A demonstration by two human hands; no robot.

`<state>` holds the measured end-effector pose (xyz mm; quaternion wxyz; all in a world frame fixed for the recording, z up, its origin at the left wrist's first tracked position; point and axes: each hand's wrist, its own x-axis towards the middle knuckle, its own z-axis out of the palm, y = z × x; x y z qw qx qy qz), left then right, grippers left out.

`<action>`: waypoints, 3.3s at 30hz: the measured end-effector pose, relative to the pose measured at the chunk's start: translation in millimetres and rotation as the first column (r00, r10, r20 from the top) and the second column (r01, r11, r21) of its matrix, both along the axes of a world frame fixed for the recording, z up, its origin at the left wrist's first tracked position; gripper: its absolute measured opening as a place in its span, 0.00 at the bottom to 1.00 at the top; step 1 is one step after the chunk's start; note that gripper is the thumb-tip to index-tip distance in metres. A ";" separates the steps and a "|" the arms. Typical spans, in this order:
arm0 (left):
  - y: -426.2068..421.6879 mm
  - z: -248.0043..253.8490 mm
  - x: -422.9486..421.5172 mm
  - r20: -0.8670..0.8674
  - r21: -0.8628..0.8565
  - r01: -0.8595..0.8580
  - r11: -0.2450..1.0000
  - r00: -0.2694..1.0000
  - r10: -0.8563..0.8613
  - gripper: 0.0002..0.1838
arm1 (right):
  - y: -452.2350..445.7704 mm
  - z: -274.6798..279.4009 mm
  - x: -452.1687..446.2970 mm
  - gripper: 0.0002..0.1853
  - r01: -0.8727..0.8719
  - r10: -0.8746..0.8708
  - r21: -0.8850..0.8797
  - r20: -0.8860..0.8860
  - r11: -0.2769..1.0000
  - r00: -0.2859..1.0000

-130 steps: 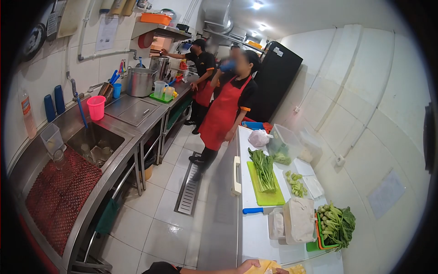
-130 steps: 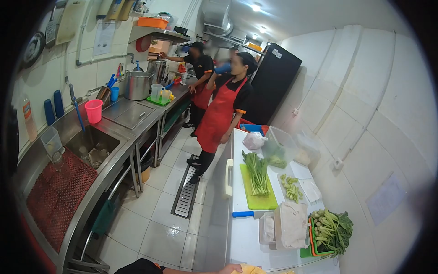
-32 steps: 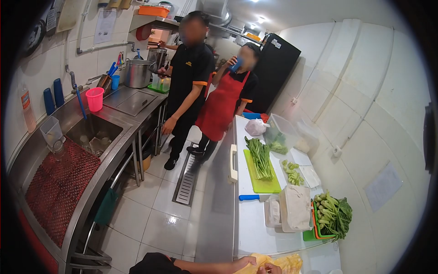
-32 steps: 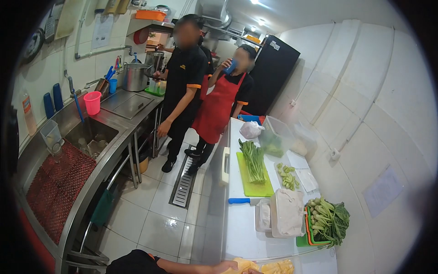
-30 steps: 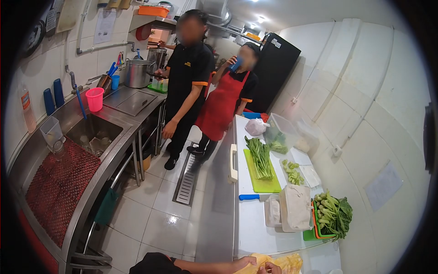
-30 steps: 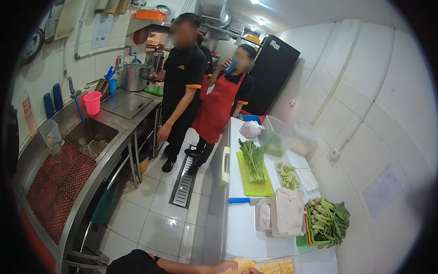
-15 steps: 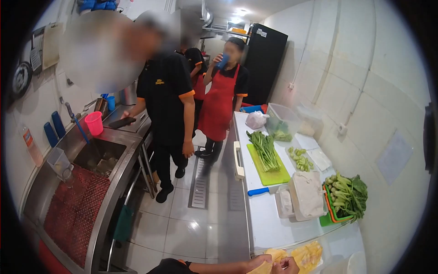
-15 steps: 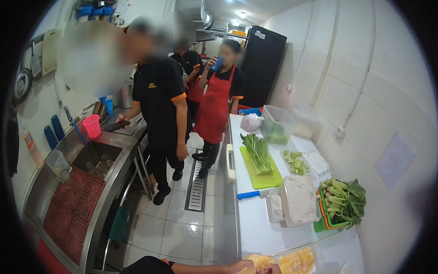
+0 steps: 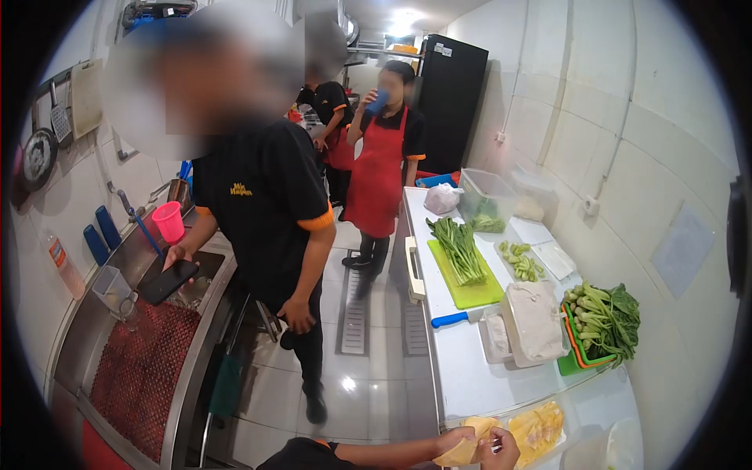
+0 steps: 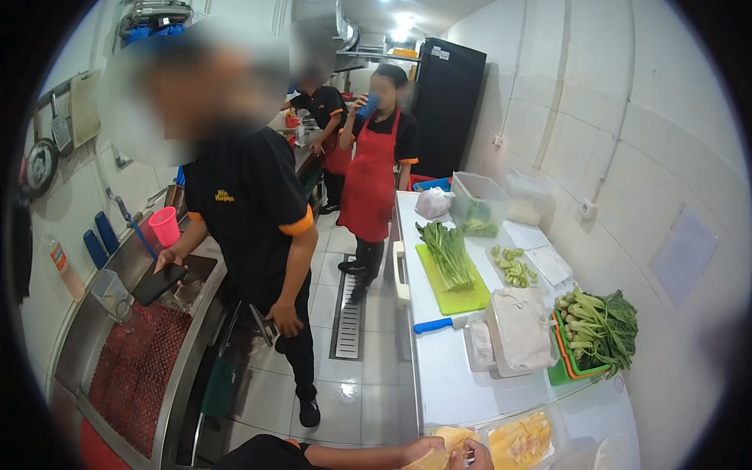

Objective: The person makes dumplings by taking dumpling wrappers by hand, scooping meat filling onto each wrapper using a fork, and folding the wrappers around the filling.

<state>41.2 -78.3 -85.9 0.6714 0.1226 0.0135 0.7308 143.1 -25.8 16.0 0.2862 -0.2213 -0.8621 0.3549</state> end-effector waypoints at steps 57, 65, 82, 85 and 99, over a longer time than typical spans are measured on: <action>-16.9 22.4 -8.3 0.143 -0.003 0.212 0.977 0.967 -0.209 0.25 | 22.0 -7.8 23.6 0.07 -0.124 0.242 -0.520 0.167 0.845 0.956; -23.7 26.3 -15.8 0.173 -0.135 0.175 0.975 0.973 -0.151 0.21 | 1.0 -15.8 15.2 0.07 -0.195 0.193 -0.174 -0.029 0.965 0.981; -38.8 -2.6 -98.5 0.142 -0.138 -0.243 0.960 0.954 0.262 0.30 | -9.4 41.1 34.1 0.11 -0.357 0.384 -0.201 0.113 0.912 0.916; -63.5 23.2 -110.2 -0.004 -0.292 -0.435 0.852 0.891 0.454 0.28 | -7.5 51.7 40.8 0.11 -0.242 0.325 -0.289 0.289 0.926 0.900; -79.7 18.6 -125.4 -0.141 -0.430 -0.620 0.656 0.764 0.629 0.22 | 86.4 29.2 37.7 0.17 0.066 0.031 -0.475 0.194 0.877 0.981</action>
